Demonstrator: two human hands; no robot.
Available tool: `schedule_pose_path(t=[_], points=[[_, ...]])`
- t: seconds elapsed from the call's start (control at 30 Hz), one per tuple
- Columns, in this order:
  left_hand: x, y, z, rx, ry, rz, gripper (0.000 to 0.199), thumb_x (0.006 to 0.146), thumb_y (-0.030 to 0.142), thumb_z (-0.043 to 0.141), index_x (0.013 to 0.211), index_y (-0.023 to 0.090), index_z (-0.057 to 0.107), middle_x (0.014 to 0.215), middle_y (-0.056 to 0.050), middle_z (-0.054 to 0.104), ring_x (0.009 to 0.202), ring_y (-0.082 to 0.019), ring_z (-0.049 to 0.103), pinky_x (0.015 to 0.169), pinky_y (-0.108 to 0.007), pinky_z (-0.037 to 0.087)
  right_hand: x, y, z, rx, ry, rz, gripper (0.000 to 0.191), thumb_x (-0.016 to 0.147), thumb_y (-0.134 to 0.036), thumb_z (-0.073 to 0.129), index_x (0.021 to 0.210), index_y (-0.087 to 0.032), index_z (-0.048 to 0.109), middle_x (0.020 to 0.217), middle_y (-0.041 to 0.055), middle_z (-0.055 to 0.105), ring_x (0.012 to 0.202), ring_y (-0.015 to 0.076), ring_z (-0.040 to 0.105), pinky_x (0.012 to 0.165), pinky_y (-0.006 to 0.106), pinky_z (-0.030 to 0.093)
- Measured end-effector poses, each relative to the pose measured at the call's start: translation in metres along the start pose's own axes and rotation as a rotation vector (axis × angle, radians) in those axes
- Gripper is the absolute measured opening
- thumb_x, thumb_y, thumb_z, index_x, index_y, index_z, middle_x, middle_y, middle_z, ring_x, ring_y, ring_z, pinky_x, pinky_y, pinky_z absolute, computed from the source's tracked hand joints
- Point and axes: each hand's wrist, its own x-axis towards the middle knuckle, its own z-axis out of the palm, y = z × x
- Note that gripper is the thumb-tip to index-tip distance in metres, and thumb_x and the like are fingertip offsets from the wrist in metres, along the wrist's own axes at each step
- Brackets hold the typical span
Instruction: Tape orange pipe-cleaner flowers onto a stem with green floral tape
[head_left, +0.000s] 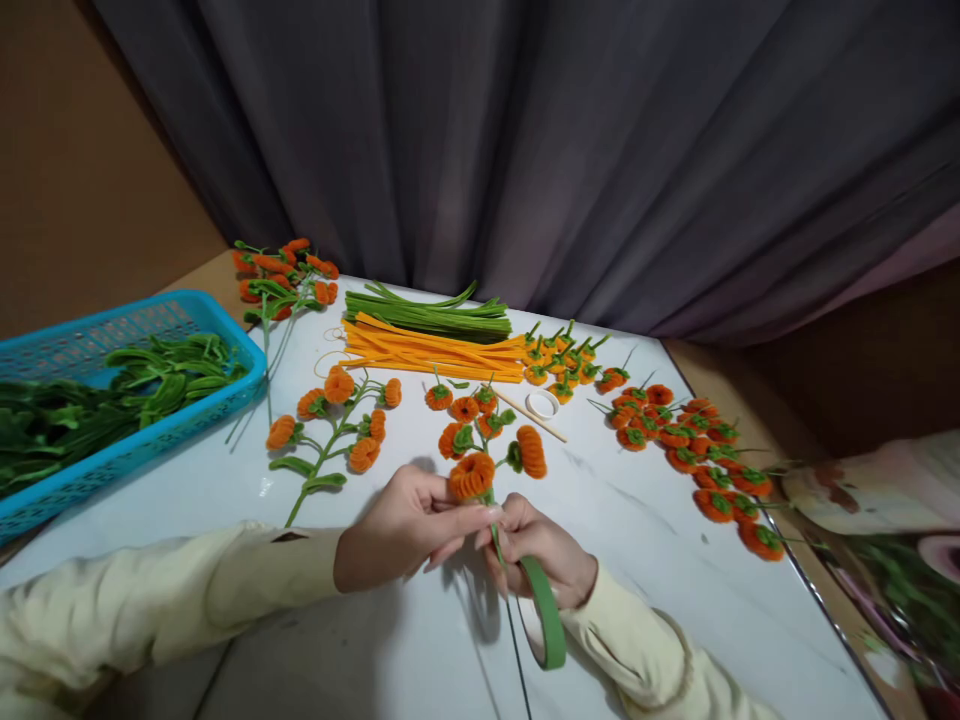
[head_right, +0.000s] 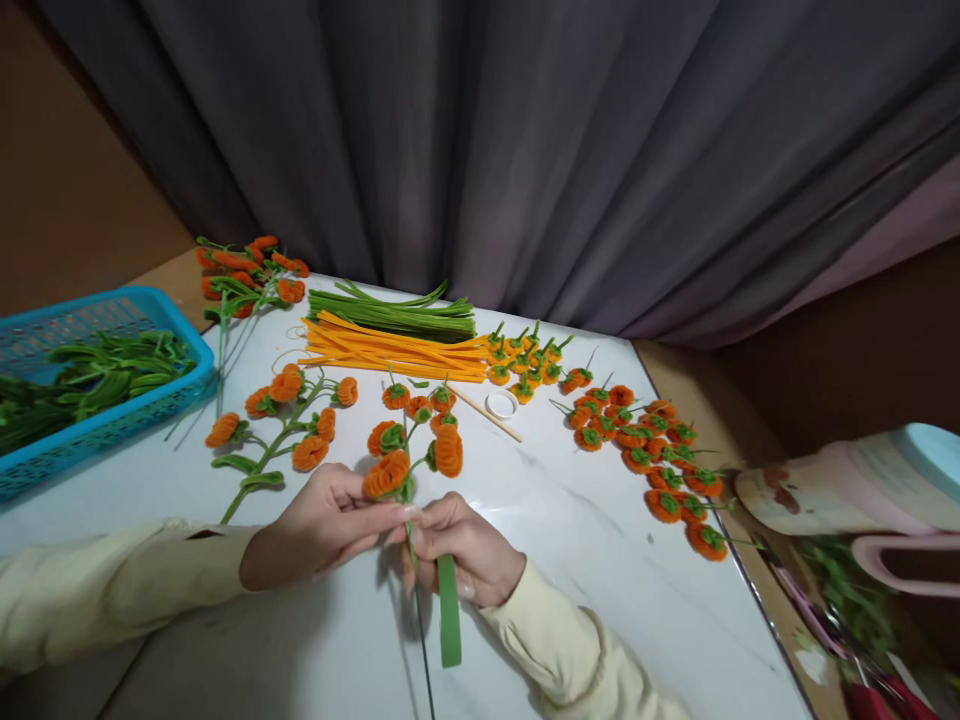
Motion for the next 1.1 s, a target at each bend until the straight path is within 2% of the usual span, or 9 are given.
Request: schedule_pose_path(t=[0.13, 0.27, 0.37, 0.47, 0.57, 0.67, 0.87, 1.0, 1.1], points=[[0.0, 0.002, -0.003, -0.091, -0.11, -0.011, 0.048, 0.076, 0.039, 0.064, 0.041, 0.016, 0.041, 0.031, 0.008, 0.032, 0.027, -0.002, 0.025, 0.03, -0.02, 0.018, -0.005, 0.003, 0.007, 0.035, -0.01, -0.043, 0.029, 0.057, -0.034, 0.078, 0.057, -0.009, 0.063, 0.049, 0.0032, 0.063, 0.021, 0.0019, 0.031, 0.022, 0.016, 0.013], [0.002, -0.002, -0.005, -0.212, -0.201, -0.024, 0.035, 0.074, 0.039, 0.068, 0.054, 0.012, 0.056, 0.033, 0.009, 0.033, 0.026, -0.002, 0.023, 0.027, -0.02, 0.014, -0.007, 0.005, 0.018, 0.092, -0.042, -0.039, 0.032, 0.054, -0.035, 0.079, 0.054, -0.009, 0.062, 0.045, 0.0028, 0.061, 0.022, 0.0022, 0.034, 0.022, 0.014, 0.016], [0.001, -0.006, -0.004, -0.24, -0.294, -0.051, 0.031, 0.069, 0.036, 0.073, 0.059, 0.011, 0.059, 0.04, 0.006, 0.044, 0.027, -0.002, 0.027, 0.026, -0.019, 0.015, -0.009, 0.007, 0.025, 0.13, -0.086, 0.021, 0.037, 0.046, -0.037, 0.083, 0.051, -0.007, 0.061, 0.041, 0.0032, 0.057, 0.026, 0.0051, 0.04, 0.022, 0.014, 0.021], [-0.001, -0.006, -0.001, -0.266, -0.329, -0.113, 0.034, 0.062, 0.037, 0.077, 0.053, 0.012, 0.055, 0.045, 0.005, 0.049, 0.03, -0.002, 0.03, 0.026, -0.018, 0.018, -0.013, 0.01, 0.029, 0.044, -0.167, 0.157, 0.042, 0.048, -0.043, 0.08, 0.046, -0.008, 0.059, 0.036, 0.0016, 0.051, 0.024, 0.0056, 0.038, 0.021, 0.015, 0.02], [-0.002, -0.004, 0.002, -0.297, -0.338, -0.132, 0.037, 0.062, 0.041, 0.075, 0.052, 0.012, 0.056, 0.049, 0.003, 0.054, 0.031, -0.001, 0.03, 0.028, -0.018, 0.018, -0.017, 0.011, 0.031, -0.012, -0.096, 0.187, 0.042, 0.05, -0.044, 0.077, 0.042, -0.01, 0.055, 0.033, -0.0002, 0.046, 0.022, 0.0038, 0.03, 0.021, 0.016, 0.016], [0.0, -0.001, 0.002, -0.284, -0.29, -0.1, 0.035, 0.066, 0.045, 0.072, 0.059, 0.012, 0.062, 0.042, 0.003, 0.052, 0.028, -0.003, 0.032, 0.028, -0.019, 0.02, -0.019, 0.004, 0.031, -0.028, 0.06, 0.074, 0.035, 0.049, -0.037, 0.077, 0.041, -0.01, 0.056, 0.034, 0.0014, 0.048, 0.023, 0.0026, 0.028, 0.024, 0.017, 0.01], [-0.002, 0.005, 0.001, -0.091, 0.042, -0.011, 0.039, 0.077, 0.047, 0.061, 0.059, 0.012, 0.064, 0.031, 0.007, 0.039, 0.025, -0.003, 0.029, 0.029, -0.018, 0.021, -0.021, -0.031, 0.042, -0.22, 0.288, -0.131, 0.026, 0.066, -0.035, 0.074, 0.059, -0.011, 0.069, 0.041, 0.0002, 0.052, 0.029, 0.001, 0.023, 0.032, 0.019, 0.01], [-0.003, 0.008, 0.005, -0.094, 0.1, 0.003, 0.036, 0.078, 0.046, 0.06, 0.065, 0.012, 0.066, 0.031, 0.008, 0.039, 0.025, -0.004, 0.028, 0.03, -0.019, 0.022, -0.023, -0.037, 0.058, -0.341, 0.433, -0.147, 0.028, 0.064, -0.037, 0.076, 0.057, -0.011, 0.07, 0.035, -0.0039, 0.041, 0.028, 0.0004, 0.02, 0.032, 0.02, 0.008], [0.001, 0.008, 0.006, -0.167, 0.15, -0.012, 0.034, 0.073, 0.045, 0.064, 0.058, 0.014, 0.06, 0.031, 0.008, 0.04, 0.026, -0.004, 0.029, 0.03, -0.019, 0.02, -0.021, -0.033, 0.063, -0.384, 0.504, -0.162, 0.033, 0.065, -0.042, 0.075, 0.057, -0.01, 0.07, 0.035, -0.0042, 0.039, 0.028, 0.0006, 0.021, 0.033, 0.02, 0.009]])
